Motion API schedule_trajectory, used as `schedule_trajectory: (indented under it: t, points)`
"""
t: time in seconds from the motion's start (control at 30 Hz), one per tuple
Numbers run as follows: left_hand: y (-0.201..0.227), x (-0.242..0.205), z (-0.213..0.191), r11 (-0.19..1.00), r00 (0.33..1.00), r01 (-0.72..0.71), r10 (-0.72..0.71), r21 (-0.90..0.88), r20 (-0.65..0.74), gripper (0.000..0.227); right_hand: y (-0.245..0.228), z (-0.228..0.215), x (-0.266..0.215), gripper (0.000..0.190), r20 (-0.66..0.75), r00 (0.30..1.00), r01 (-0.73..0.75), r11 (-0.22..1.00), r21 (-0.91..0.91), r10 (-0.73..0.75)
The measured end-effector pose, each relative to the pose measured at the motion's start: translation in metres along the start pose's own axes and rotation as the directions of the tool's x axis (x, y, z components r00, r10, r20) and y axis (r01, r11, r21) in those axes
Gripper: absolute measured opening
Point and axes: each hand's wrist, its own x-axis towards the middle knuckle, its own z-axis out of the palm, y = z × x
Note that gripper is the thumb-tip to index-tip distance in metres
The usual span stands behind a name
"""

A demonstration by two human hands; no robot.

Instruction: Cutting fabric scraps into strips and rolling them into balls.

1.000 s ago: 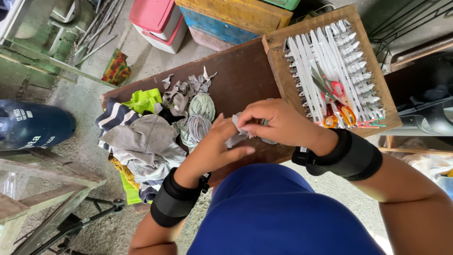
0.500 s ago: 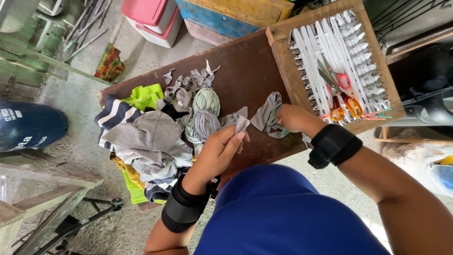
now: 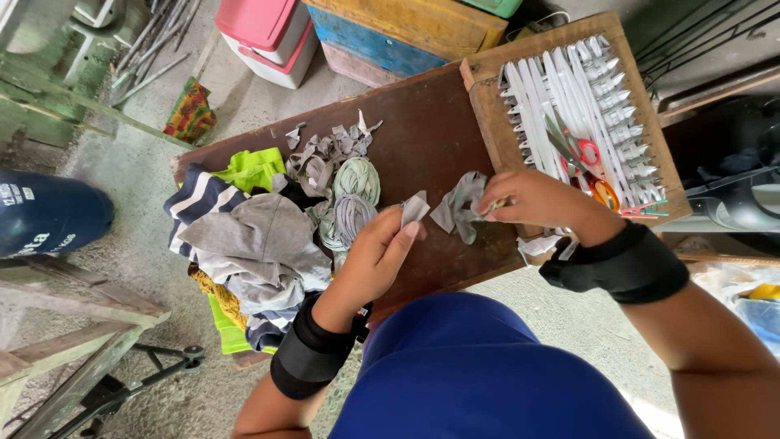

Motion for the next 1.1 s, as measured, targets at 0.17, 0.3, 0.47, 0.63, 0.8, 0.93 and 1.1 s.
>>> schedule_trajectory:
  t: [0.17, 0.3, 0.47, 0.63, 0.8, 0.93, 1.1]
  points:
    - [0.020, 0.030, 0.016, 0.986, 0.988, -0.156, 0.154, 0.067, 0.023, 0.036, -0.078, -0.031, -0.006, 0.028, -0.057, 0.993, 0.112, 0.984, 0.136, -0.105]
    - [0.008, 0.041, 0.034, 0.999, 0.998, -0.049, 0.049, 0.014, 0.028, 0.034, -0.088, -0.032, -0.008, 0.029, -0.177, 0.950, 0.298, 0.913, 0.279, -0.256]
    - [-0.007, 0.040, 0.033, 0.963, 0.995, -0.046, 0.021, -0.266, -0.096, 0.017, -0.085, -0.038, -0.022, 0.032, -0.083, 0.991, 0.129, 0.909, 0.397, -0.105]
    - [-0.018, 0.031, 0.014, 0.925, 0.955, -0.110, -0.004, -0.365, -0.296, 0.017, -0.072, -0.053, -0.051, 0.040, 0.043, 0.999, 0.014, 0.970, 0.245, -0.025]
    - [-0.033, 0.023, -0.008, 0.930, 0.858, -0.141, -0.055, -0.338, -0.511, 0.016, 0.013, -0.053, -0.108, 0.030, -0.252, 0.944, 0.308, 0.836, 0.454, -0.211]
    - [-0.033, 0.022, 0.006, 0.971, 0.907, -0.071, -0.033, -0.230, -0.420, 0.014, -0.064, -0.070, -0.106, 0.034, -0.318, 0.875, 0.484, 0.641, 0.595, -0.365]
    - [0.017, 0.032, 0.021, 0.981, 0.971, 0.068, -0.023, 0.182, -0.239, 0.020, -0.094, -0.060, -0.075, 0.030, -0.381, 0.858, 0.499, 0.735, 0.459, -0.345]
